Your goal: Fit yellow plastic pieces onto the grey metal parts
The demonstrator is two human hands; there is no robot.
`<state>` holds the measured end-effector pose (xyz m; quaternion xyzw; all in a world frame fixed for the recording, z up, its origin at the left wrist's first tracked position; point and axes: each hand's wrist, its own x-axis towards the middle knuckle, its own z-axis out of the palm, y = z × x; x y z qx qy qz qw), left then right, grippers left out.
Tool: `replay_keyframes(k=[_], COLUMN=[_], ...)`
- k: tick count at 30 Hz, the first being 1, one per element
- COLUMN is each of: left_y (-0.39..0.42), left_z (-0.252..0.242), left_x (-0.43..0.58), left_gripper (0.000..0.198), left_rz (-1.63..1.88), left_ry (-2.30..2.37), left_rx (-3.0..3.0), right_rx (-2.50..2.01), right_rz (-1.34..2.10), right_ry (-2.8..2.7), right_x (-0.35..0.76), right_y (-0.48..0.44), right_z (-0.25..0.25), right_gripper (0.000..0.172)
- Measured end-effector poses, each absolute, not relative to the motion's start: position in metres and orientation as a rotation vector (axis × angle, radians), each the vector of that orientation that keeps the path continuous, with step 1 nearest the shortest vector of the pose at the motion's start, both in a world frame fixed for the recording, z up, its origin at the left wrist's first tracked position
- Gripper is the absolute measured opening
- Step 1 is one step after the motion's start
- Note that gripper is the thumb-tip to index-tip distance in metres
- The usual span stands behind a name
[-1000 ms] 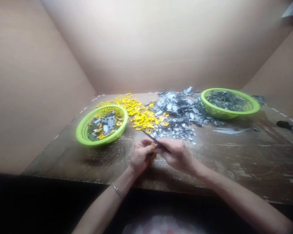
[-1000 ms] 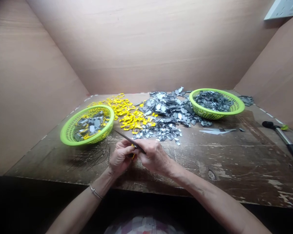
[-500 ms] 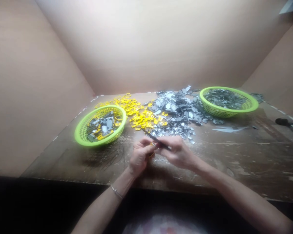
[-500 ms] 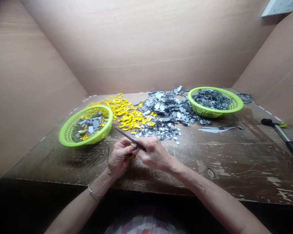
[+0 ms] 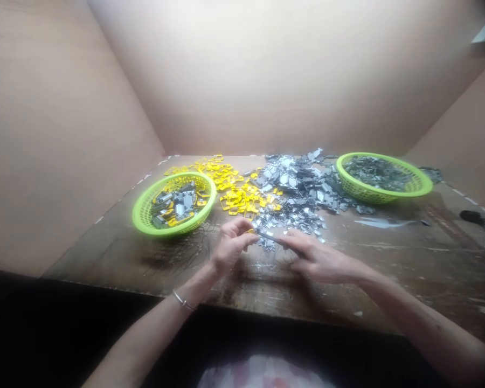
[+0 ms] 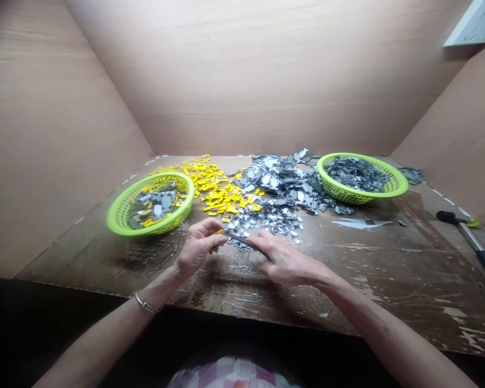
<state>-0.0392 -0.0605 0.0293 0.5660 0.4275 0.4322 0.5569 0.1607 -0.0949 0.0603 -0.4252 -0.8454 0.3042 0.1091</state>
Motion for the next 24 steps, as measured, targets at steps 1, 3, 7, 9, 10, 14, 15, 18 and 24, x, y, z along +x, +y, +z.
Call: replay_keyframes(k=[1, 3, 7, 9, 10, 14, 15, 18, 24], left_y=[-0.061, -0.061, -0.06, -0.059, -0.059, -0.058, -0.059, -0.06, -0.067], left_z=[0.029, 0.03, 0.033, 0.035, 0.036, 0.033, 0.032, 0.026, 0.021], left_x=[-0.039, -0.039, -0.041, -0.041, -0.041, -0.041, -0.041, -0.041, -0.04], left_gripper=[0.016, 0.02, 0.021, 0.021, 0.022, 0.019, 0.017, 0.017, 0.019], left_rz=[1.012, 1.001, 0.948, 0.909, 0.895, 0.846, 0.838, 0.838, 0.913], left_ry=[1.013, 1.017, 1.026, 1.028, 1.031, 1.08, 1.094, 1.113, 1.115], left_rx=[1.347, 1.372, 1.425, 1.443, 1.448, 1.465, 1.465, 1.456, 1.456], right_rx=[-1.26, -1.267, -1.256, -1.246, -1.244, -1.247, -1.243, -1.216, -1.237], right_rz=[0.894, 0.886, 0.826, 0.782, 0.756, 0.658, 0.65, 0.674, 0.735], right_ry=[-2.504, -2.544, -2.603, -2.639, -2.657, -2.689, -2.688, -2.679, -2.641], right_x=[0.16, 0.161, 0.161, 0.161, 0.161, 0.158, 0.157, 0.155, 0.154], right_y=[-0.093, -0.089, -0.083, -0.081, -0.08, -0.078, -0.078, -0.077, -0.077], right_z=[0.06, 0.061, 0.064, 0.065, 0.065, 0.065, 0.064, 0.06, 0.05], right_gripper=[0.052, 0.046, 0.035, 0.032, 0.03, 0.025, 0.024, 0.025, 0.024])
